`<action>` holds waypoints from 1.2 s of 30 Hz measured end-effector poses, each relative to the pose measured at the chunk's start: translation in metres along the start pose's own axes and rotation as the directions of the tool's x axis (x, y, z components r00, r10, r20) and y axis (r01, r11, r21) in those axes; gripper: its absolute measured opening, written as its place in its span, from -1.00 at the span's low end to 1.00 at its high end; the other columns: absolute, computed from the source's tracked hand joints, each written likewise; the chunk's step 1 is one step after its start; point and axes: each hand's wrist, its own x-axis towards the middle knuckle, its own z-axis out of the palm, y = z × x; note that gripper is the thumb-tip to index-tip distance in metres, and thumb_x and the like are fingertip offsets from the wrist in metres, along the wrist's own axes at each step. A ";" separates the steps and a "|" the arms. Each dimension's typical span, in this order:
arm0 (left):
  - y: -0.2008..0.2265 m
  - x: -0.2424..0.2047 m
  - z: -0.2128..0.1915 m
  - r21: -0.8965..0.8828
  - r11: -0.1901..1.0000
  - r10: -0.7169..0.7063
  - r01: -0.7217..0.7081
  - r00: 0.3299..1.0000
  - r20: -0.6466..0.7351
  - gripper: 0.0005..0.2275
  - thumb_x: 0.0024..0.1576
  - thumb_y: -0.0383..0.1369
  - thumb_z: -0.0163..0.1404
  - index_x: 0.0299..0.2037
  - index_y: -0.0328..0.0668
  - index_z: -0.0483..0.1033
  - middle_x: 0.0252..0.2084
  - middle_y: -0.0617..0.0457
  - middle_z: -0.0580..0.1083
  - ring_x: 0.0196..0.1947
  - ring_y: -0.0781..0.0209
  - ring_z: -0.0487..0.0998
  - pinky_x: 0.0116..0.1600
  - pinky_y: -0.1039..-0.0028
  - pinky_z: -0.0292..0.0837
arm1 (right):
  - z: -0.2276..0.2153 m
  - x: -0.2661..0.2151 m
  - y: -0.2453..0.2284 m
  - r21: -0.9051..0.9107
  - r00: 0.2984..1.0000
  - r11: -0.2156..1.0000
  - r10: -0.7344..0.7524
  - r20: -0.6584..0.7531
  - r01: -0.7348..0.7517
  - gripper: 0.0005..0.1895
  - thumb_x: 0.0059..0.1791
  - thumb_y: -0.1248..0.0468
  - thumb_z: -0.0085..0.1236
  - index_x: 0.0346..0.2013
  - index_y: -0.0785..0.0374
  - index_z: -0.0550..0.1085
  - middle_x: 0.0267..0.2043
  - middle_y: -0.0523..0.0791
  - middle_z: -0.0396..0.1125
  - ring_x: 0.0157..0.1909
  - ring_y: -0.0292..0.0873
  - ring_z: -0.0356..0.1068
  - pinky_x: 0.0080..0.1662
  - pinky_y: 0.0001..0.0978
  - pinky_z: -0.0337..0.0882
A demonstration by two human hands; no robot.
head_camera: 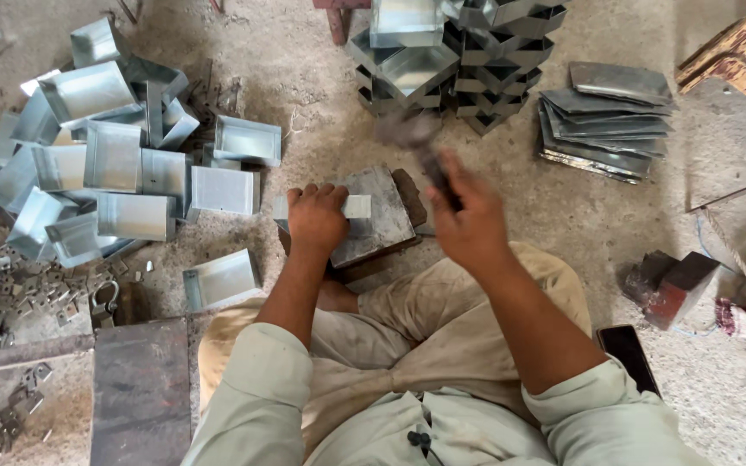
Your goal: The person sits on the floor and uses a hammer to strike the edges of rectangular metal pieces placed on a metal block. They repeatedly pick up a metal piece, position it on the block, hammer it, and then move it to a pile of finished pieces.
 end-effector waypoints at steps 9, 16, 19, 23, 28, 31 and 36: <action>0.003 0.001 -0.003 0.023 0.999 -0.030 0.028 0.997 0.066 -0.78 -0.03 -0.44 0.02 -0.20 0.05 0.61 -0.20 0.15 0.56 -0.07 0.03 0.52 0.11 0.09 0.21 | 0.032 -0.029 0.013 -0.086 0.994 0.992 -0.081 0.070 0.087 -0.58 0.16 0.28 0.08 0.29 0.39 0.35 -0.02 0.13 0.41 -0.04 0.08 0.43 -0.01 -0.17 0.46; 0.004 -0.003 -0.001 -0.004 1.000 -0.027 0.027 0.999 0.027 -0.80 -0.01 -0.43 0.02 -0.20 0.03 0.59 -0.18 0.14 0.56 -0.07 0.02 0.52 0.12 0.11 0.22 | 0.025 -0.034 0.013 0.072 0.953 0.956 0.274 0.128 -0.284 -0.50 0.10 0.30 0.09 0.31 0.44 0.32 -0.22 0.10 0.43 -0.36 0.07 0.42 -0.25 -0.18 0.42; 0.005 0.000 -0.002 0.007 1.000 -0.026 0.026 0.999 0.032 -0.80 -0.01 -0.43 0.02 -0.21 0.04 0.60 -0.21 0.14 0.56 -0.09 0.01 0.52 0.12 0.09 0.22 | 0.035 -0.030 0.020 0.054 0.961 0.973 0.212 0.177 -0.224 -0.50 0.09 0.30 0.11 0.30 0.44 0.34 -0.18 0.13 0.44 -0.30 0.09 0.43 -0.21 -0.20 0.43; 0.007 -0.001 -0.003 0.005 1.000 -0.020 0.020 1.000 -0.006 -0.80 -0.02 -0.42 0.02 -0.21 0.06 0.60 -0.22 0.12 0.56 -0.09 0.00 0.52 0.13 0.07 0.22 | 0.028 -0.020 0.027 -0.136 0.883 0.955 0.294 0.365 -0.262 -0.50 0.07 0.30 0.12 0.30 0.37 0.38 -0.25 0.17 0.43 -0.30 0.15 0.43 -0.22 -0.14 0.40; 0.007 -0.006 -0.004 0.006 1.000 -0.007 0.007 1.000 -0.018 -0.78 -0.01 -0.43 0.03 -0.18 0.05 0.59 -0.17 0.11 0.56 -0.03 -0.01 0.52 0.16 0.08 0.23 | 0.040 -0.050 0.026 0.057 0.958 0.979 0.181 0.224 -0.198 -0.51 0.09 0.32 0.08 0.32 0.42 0.33 -0.16 0.20 0.44 -0.18 0.19 0.47 -0.14 -0.13 0.45; 0.010 -0.001 -0.013 0.005 0.999 -0.046 0.045 0.998 0.051 -0.75 -0.06 -0.40 0.05 -0.15 0.00 0.59 -0.18 0.08 0.55 -0.06 -0.03 0.51 0.11 0.01 0.23 | 0.051 -0.048 0.057 -0.083 0.884 0.947 0.318 0.342 -0.309 -0.46 0.02 0.32 0.11 0.30 0.40 0.35 -0.21 0.23 0.43 -0.19 0.26 0.45 -0.15 -0.09 0.43; -0.001 0.006 -0.015 0.036 0.999 -0.026 0.017 0.962 0.270 -0.70 -0.04 -0.44 0.02 -0.08 -0.04 0.55 -0.12 0.02 0.54 -0.01 -0.02 0.52 0.13 0.00 0.25 | 0.054 -0.079 0.104 -0.206 0.689 0.809 0.579 0.436 -0.550 -0.64 0.05 0.25 0.11 0.14 0.22 0.50 -0.24 0.16 0.47 -0.20 0.17 0.46 -0.13 -0.09 0.40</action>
